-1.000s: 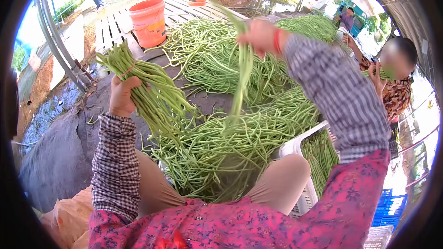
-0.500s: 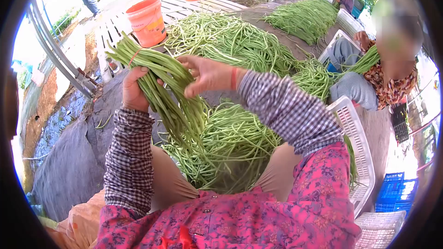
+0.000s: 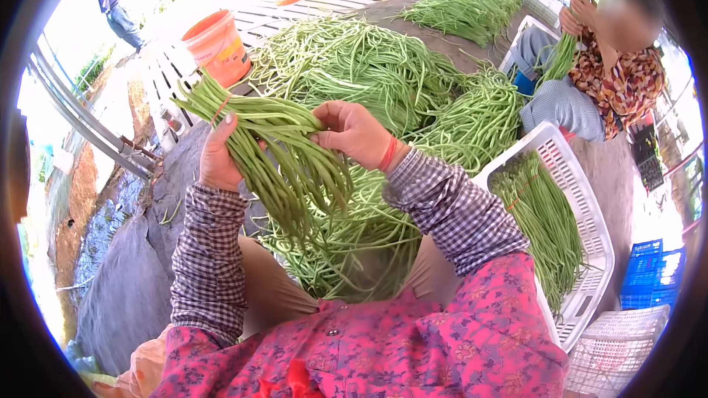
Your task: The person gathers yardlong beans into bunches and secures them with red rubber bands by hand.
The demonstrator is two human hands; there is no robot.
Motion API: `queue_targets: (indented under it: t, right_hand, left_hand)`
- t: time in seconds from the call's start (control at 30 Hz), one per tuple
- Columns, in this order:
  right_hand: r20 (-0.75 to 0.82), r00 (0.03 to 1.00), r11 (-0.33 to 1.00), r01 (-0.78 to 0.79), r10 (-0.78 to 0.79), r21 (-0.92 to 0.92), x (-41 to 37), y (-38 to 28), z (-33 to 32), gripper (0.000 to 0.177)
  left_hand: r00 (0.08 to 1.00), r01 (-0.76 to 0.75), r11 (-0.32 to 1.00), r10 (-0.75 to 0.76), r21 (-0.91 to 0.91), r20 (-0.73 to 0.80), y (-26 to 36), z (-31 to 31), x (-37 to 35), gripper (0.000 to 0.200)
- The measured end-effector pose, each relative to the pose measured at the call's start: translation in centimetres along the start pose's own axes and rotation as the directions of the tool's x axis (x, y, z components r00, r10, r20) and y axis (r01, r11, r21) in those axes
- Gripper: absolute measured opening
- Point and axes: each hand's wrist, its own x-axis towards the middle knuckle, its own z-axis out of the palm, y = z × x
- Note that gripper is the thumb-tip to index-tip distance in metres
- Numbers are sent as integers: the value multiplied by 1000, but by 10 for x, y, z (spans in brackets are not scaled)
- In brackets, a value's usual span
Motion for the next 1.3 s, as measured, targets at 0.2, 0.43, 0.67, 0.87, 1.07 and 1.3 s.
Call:
queue_targets:
  t: [0.2,0.43,0.67,0.87,1.07,1.3]
  right_hand:
    - [-180,956,856,113,-232,-504,-10,-11,1,39]
    - [160,977,737,209,-138,-643,-37,-39,17,45]
    - [-38,963,747,182,-268,-640,-37,-39,15,29]
    - [-91,922,766,254,-376,-591,-24,-25,27,36]
    - [-22,979,904,177,-202,-388,-18,-28,5,22]
    - [-174,963,847,89,-208,-524,-19,-48,0,20]
  left_hand:
    - [998,-58,997,58,53,14,-10,18,5,38]
    - [978,-200,980,198,21,68,-17,17,17,33]
    - [956,-184,983,184,-20,229,-15,8,12,50]
    - [947,-137,991,128,10,294,-22,23,9,54]
    - [952,-71,996,54,47,301,-16,26,7,54]
    - [966,-24,998,10,52,257,-22,28,4,52]
